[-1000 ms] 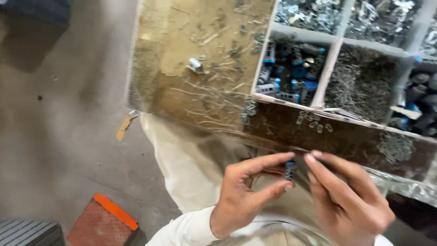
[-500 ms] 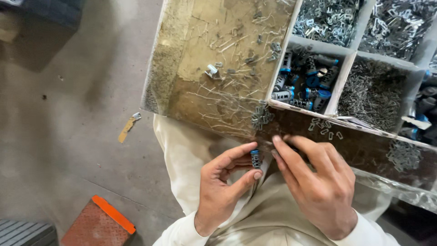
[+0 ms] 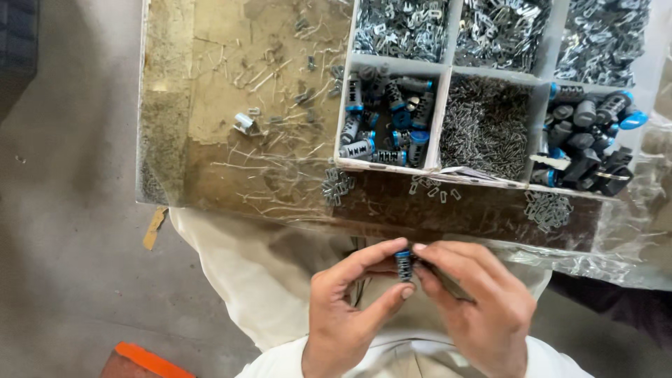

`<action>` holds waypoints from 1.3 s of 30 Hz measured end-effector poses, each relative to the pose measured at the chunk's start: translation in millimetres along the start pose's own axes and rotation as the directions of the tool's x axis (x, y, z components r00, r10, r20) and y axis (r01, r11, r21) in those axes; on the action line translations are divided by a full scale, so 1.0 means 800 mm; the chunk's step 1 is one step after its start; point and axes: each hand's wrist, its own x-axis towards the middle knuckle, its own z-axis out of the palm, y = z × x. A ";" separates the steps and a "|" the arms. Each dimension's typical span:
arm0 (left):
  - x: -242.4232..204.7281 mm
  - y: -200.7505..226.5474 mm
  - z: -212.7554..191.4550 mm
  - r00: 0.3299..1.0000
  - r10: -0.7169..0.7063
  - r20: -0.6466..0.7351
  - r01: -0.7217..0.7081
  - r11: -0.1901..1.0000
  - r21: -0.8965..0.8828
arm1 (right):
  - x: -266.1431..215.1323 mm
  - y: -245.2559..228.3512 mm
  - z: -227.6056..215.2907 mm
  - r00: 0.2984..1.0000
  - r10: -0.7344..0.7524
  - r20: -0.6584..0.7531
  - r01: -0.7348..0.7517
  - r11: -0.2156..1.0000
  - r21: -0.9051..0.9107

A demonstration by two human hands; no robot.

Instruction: The person assembles small cylindrical key parts by hand, inserting metal pins into the grooves of each unit. They repeatedly pick up a part, insert a pin, and place the finished unit into a compartment of a divided tray.

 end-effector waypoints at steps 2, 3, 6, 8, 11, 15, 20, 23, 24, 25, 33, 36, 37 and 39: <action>0.002 0.000 0.004 0.999 0.024 0.043 -0.022 0.999 -0.048 | -0.004 0.008 -0.008 1.000 0.008 -0.008 -0.007 0.995 0.104; 0.003 0.000 0.004 0.997 0.037 0.061 -0.033 0.997 -0.070 | -0.006 0.011 -0.011 1.000 0.011 -0.009 -0.010 0.987 0.160; 0.002 0.004 0.003 0.996 0.045 0.072 -0.045 0.999 -0.008 | -0.015 0.015 -0.013 0.997 0.054 -0.047 -0.039 0.960 0.276; 0.002 0.007 0.006 0.996 0.051 0.072 -0.051 0.999 0.004 | -0.015 0.017 -0.011 0.999 0.034 -0.027 -0.027 0.971 0.236; 0.004 0.011 0.007 0.993 0.096 0.068 -0.103 0.988 0.113 | -0.012 0.016 -0.010 1.000 0.009 0.005 -0.009 0.986 0.165; 0.004 0.011 0.007 0.992 0.114 0.061 -0.123 0.979 0.165 | -0.014 0.008 -0.012 1.000 0.019 0.021 -0.021 0.998 0.065; 0.005 0.001 0.009 0.998 0.014 0.055 -0.018 0.997 0.073 | -0.020 0.021 -0.023 0.996 -0.059 -0.068 0.061 0.997 0.040; 0.006 -0.006 0.013 0.998 -0.026 0.058 0.025 0.999 0.030 | -0.020 0.041 -0.039 0.982 -0.060 -0.177 0.024 0.980 -0.195; 0.006 -0.008 0.015 0.998 -0.035 0.056 0.034 0.999 0.020 | -0.020 0.046 -0.044 0.976 -0.052 -0.210 -0.005 0.965 -0.263; 0.008 -0.010 0.017 0.998 -0.038 0.060 0.037 0.999 0.017 | -0.019 0.050 -0.049 0.969 -0.045 -0.244 -0.038 0.944 -0.328; 0.007 -0.013 0.028 0.994 -0.073 0.086 0.068 0.996 0.051 | -0.010 0.060 -0.053 0.969 -0.129 -0.209 0.025 0.898 -0.440; 0.007 -0.012 0.029 0.994 -0.082 0.074 0.082 0.997 0.008 | -0.011 0.063 -0.054 0.957 -0.086 -0.278 -0.009 0.947 -0.321; 0.007 -0.012 0.029 0.994 -0.081 0.067 0.080 0.997 0.022 | -0.012 0.064 -0.055 0.960 -0.088 -0.266 -0.015 0.932 -0.363; 0.007 -0.014 0.032 0.995 -0.081 0.053 0.079 0.996 0.050 | -0.014 0.065 -0.057 0.967 -0.090 -0.239 -0.026 0.895 -0.446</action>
